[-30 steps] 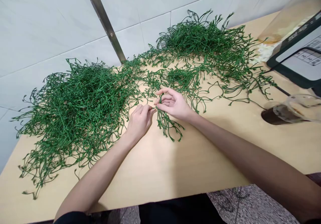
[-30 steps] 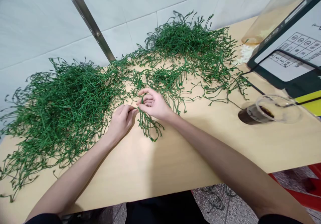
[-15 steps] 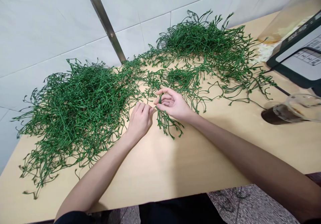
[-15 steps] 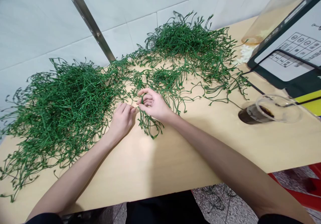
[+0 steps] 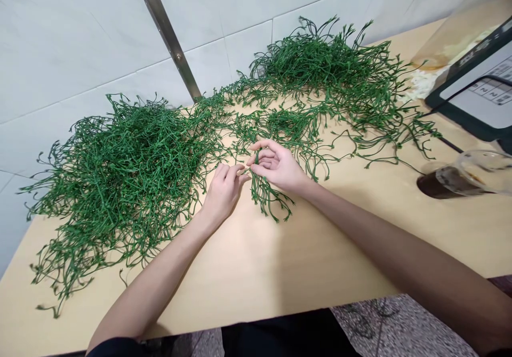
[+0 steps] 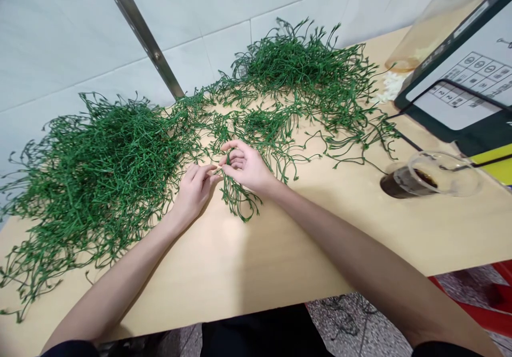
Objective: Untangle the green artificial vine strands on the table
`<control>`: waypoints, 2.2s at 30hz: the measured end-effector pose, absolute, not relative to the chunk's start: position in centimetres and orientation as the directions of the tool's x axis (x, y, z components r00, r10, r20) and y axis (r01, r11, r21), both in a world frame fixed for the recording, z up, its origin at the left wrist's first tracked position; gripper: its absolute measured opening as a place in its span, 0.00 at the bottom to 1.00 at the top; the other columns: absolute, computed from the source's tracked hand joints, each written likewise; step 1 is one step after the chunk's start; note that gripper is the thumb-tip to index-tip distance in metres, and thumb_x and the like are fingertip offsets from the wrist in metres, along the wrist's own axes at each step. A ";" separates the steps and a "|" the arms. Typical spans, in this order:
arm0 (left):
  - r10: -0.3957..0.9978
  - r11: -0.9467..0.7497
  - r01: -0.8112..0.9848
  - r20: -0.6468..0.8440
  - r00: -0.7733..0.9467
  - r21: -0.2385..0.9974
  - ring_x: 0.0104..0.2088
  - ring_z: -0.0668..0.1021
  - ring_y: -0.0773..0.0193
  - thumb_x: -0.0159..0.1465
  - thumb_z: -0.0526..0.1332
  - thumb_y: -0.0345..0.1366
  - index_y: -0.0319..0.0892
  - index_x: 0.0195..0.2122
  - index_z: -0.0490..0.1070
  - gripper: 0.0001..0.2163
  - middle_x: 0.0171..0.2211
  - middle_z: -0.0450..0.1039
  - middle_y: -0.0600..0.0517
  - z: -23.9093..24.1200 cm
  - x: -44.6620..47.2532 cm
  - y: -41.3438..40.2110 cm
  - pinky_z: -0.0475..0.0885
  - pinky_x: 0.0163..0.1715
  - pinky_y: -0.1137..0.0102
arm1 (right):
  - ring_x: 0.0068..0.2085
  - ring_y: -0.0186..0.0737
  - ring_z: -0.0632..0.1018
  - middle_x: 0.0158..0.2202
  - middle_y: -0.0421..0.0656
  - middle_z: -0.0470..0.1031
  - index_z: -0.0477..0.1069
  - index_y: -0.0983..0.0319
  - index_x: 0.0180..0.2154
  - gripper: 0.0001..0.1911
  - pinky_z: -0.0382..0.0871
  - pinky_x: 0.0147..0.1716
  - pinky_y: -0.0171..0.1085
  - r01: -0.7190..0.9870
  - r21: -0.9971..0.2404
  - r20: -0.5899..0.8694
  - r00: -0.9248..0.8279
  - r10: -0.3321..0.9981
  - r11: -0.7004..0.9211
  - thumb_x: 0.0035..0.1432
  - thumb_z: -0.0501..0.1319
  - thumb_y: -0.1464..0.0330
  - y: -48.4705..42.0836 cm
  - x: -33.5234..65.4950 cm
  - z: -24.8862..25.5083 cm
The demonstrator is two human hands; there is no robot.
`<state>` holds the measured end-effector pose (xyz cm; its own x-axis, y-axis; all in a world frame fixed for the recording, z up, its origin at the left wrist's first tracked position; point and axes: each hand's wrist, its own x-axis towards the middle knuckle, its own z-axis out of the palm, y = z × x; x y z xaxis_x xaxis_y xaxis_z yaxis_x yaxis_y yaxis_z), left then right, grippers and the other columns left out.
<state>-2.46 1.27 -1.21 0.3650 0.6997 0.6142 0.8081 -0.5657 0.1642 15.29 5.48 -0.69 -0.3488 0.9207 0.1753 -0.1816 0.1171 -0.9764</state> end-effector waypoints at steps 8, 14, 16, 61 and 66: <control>0.727 -0.523 0.843 0.583 0.362 0.128 0.33 0.68 0.60 0.70 0.55 0.35 0.41 0.35 0.70 0.08 0.29 0.65 0.50 -1.2 -2.5 1.3 0.66 0.34 0.67 | 0.29 0.30 0.75 0.32 0.38 0.76 0.65 0.59 0.42 0.20 0.73 0.36 0.34 -0.181 -0.978 0.165 -0.350 0.922 0.106 0.47 0.67 0.72 5.3 15.3 -0.5; 0.694 -0.555 0.825 0.606 0.388 0.108 0.41 0.69 0.58 0.69 0.55 0.31 0.41 0.38 0.70 0.05 0.39 0.67 0.46 -0.9 -2.3 0.8 0.69 0.40 0.66 | 0.28 0.30 0.75 0.32 0.37 0.76 0.65 0.59 0.42 0.20 0.73 0.34 0.33 -0.198 -0.976 0.166 -0.383 0.909 0.095 0.46 0.68 0.73 5.3 15.4 -0.5; 0.698 -0.556 0.825 0.596 0.397 0.102 0.42 0.70 0.59 0.69 0.54 0.31 0.42 0.40 0.70 0.05 0.40 0.67 0.46 -0.9 -2.3 0.8 0.69 0.39 0.67 | 0.29 0.30 0.75 0.32 0.38 0.76 0.65 0.59 0.42 0.21 0.73 0.35 0.33 -0.201 -0.975 0.167 -0.386 0.907 0.094 0.46 0.68 0.73 5.3 15.4 -0.4; 0.675 -0.579 0.809 0.616 0.407 0.100 0.28 0.71 0.66 0.71 0.53 0.33 0.41 0.39 0.67 0.06 0.30 0.67 0.51 -0.7 -2.1 0.9 0.70 0.31 0.73 | 0.31 0.33 0.78 0.32 0.39 0.77 0.66 0.58 0.42 0.19 0.76 0.37 0.36 -0.184 -0.978 0.161 -0.384 0.909 0.095 0.47 0.67 0.73 5.0 15.4 -0.3; 0.668 -0.589 0.800 0.624 0.405 0.111 0.31 0.74 0.65 0.70 0.54 0.33 0.41 0.40 0.66 0.03 0.32 0.70 0.50 -0.3 -1.9 0.7 0.71 0.34 0.71 | 0.31 0.32 0.77 0.32 0.38 0.77 0.65 0.59 0.42 0.20 0.76 0.38 0.35 -0.185 -0.978 0.159 -0.376 0.913 0.094 0.47 0.67 0.73 5.1 15.3 -0.3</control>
<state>-1.89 0.72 -0.30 0.4053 0.6683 0.6238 0.8004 -0.5891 0.1111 15.28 5.11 -0.32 -0.3761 0.9129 0.1586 -0.1848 0.0938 -0.9783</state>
